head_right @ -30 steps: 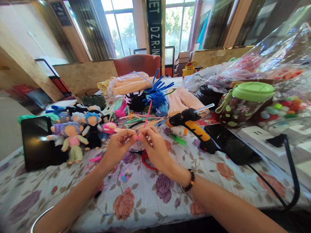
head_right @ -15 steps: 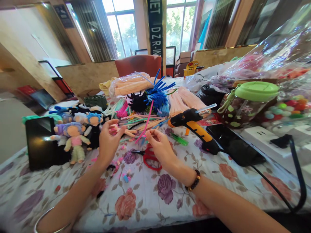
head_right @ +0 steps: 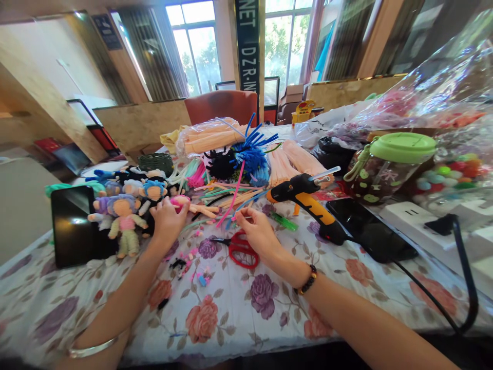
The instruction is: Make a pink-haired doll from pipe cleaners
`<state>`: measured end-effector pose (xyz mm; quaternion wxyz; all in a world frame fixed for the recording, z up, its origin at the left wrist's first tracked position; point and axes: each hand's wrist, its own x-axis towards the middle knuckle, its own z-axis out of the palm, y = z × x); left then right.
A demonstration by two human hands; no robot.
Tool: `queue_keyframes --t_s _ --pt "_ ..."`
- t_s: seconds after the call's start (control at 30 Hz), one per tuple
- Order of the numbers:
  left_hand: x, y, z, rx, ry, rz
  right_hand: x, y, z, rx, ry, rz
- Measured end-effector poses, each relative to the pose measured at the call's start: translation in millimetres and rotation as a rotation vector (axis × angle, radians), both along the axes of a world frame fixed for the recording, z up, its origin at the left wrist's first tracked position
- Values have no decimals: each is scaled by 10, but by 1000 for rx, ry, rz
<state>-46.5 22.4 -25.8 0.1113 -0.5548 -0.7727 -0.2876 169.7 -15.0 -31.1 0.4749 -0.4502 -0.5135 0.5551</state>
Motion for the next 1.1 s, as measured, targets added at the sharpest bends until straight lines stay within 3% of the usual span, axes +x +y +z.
queue_keyframes --t_s 0.2,0.43,0.53,0.63,0.73,0.83,0.97,1.1 --pt "-27 -29 1 -45 106 -29 -1 3 17 1 -23 23" --pt "-51 4 -3 216 -248 -105 25 17 6 -51 15 37" --pt "-51 -11 60 334 -297 -131 67 49 3 -51 -21 56" --pt "-32 -60 144 418 -301 -136 131 100 7 49 -222 83" --pt "20 -154 231 547 -294 -173 194 154 3 276 -509 63" --pt "76 -252 294 671 -289 -238 232 181 -12 457 -644 55" --pt "99 -250 289 796 -330 -295 265 187 -27 495 -711 94" --pt "120 -124 212 726 -657 -492 316 218 -46 487 -777 113"
